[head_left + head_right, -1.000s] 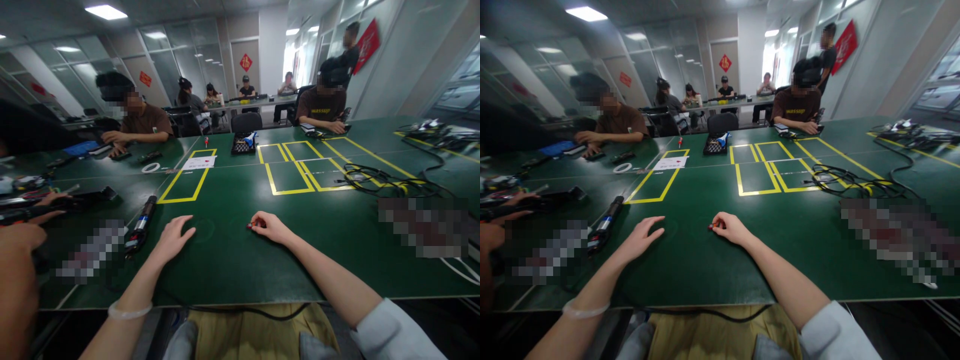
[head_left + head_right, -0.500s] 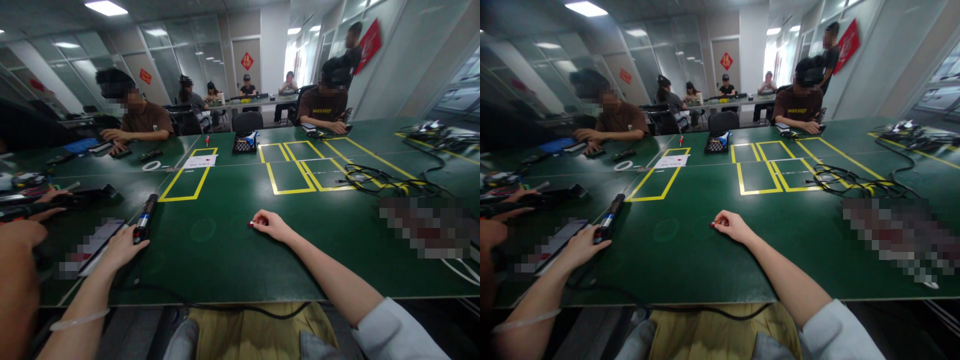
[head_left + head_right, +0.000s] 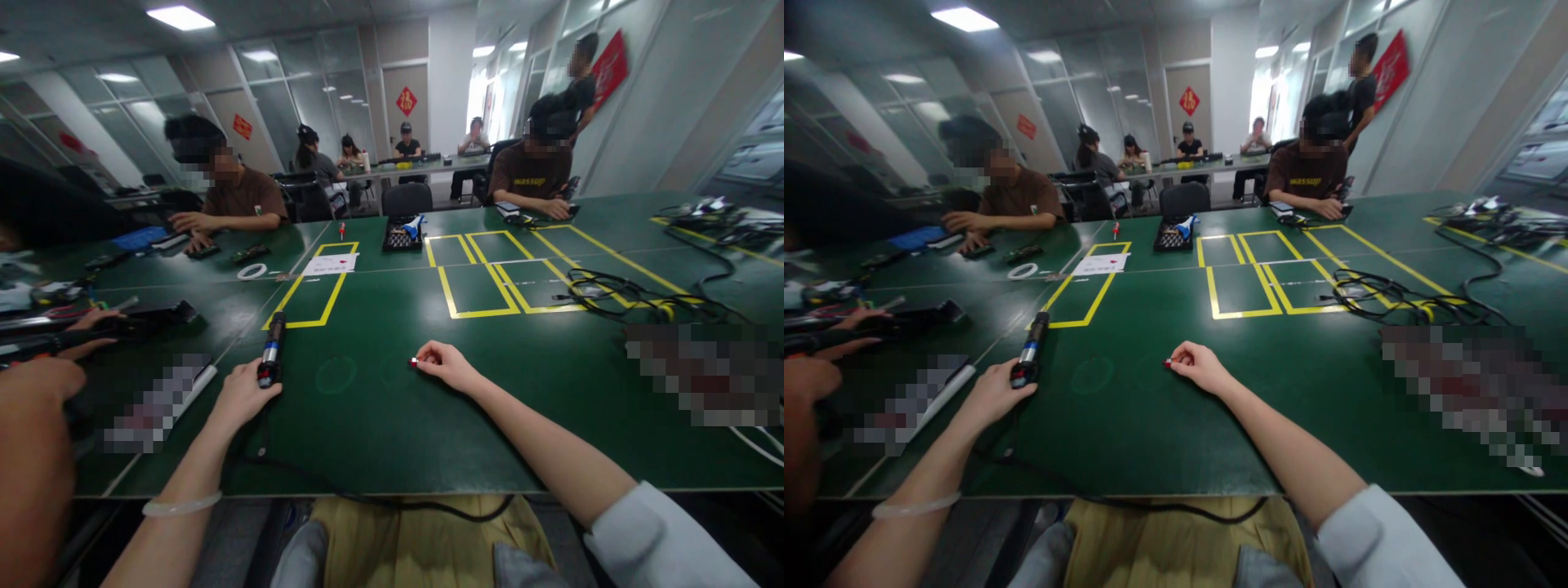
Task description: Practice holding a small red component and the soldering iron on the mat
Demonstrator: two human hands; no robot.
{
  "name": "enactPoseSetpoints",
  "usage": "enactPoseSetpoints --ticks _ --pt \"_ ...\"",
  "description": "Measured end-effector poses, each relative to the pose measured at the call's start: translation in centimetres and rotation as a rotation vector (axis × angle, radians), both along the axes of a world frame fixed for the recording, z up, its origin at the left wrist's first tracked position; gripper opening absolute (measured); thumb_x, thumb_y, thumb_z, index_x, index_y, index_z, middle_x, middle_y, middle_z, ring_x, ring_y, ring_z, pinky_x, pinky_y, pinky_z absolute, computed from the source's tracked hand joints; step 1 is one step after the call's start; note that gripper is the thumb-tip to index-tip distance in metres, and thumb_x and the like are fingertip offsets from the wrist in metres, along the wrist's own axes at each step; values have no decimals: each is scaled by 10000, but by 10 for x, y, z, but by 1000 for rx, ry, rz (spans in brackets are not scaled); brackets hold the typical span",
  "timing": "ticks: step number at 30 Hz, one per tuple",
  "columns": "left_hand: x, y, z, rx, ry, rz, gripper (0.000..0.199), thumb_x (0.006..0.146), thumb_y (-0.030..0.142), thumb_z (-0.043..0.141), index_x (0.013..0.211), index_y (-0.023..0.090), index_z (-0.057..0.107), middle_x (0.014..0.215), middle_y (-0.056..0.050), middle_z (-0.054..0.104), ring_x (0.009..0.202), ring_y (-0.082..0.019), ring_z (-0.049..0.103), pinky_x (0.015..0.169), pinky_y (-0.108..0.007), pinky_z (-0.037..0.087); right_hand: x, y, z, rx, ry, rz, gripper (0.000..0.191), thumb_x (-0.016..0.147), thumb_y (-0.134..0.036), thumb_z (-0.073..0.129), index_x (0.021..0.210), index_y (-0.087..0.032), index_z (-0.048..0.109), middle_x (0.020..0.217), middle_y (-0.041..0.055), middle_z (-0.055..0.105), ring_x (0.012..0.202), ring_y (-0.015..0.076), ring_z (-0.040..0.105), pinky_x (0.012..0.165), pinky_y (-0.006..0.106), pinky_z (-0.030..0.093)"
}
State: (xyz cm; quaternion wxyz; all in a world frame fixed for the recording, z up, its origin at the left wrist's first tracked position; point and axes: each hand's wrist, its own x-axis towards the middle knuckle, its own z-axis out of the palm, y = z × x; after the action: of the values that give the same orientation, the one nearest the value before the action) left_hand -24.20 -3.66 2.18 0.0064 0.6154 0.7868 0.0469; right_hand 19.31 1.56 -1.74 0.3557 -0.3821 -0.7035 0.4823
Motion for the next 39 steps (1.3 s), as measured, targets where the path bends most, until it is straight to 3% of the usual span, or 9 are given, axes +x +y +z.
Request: enactPoseSetpoints --ticks 12,21,27,33,39 --pt "145 12 8 37 -93 -288 673 748 455 539 1325 130 424 1243 -162 499 1105 -310 504 884 -381 439 -2 3 2 -89 30 30 264 722 -338 691 859 -133 597 694 -19 575 578 82 485 569 211 397" --pt "222 26 4 91 -147 -442 603 717 389 633 1263 209 453 1150 -118 509 1029 -261 506 805 -328 427 -4 0 -3 -40 65 -46 236 733 -337 663 847 -153 571 656 -34 544 562 85 471 560 213 401" --pt "245 24 -2 116 -183 -497 577 733 390 622 1259 228 449 1144 -113 502 1037 -268 491 770 -320 418 -3 -5 -3 69 19 -93 163 761 -285 621 851 -162 563 658 -35 533 591 99 481 595 227 422" --pt "248 18 -3 115 -221 -521 606 749 401 599 1302 232 415 1148 -106 497 1040 -268 488 777 -327 416 -3 -9 1 146 -57 -107 114 766 -225 598 856 -169 556 679 -33 540 602 105 492 607 234 420" --pt "249 16 -3 132 -245 -524 600 749 380 611 1299 230 427 1150 -107 496 1042 -262 482 839 -338 403 -5 -9 3 262 -84 -51 115 790 -202 605 895 -175 567 819 1 586 660 114 514 650 246 427"
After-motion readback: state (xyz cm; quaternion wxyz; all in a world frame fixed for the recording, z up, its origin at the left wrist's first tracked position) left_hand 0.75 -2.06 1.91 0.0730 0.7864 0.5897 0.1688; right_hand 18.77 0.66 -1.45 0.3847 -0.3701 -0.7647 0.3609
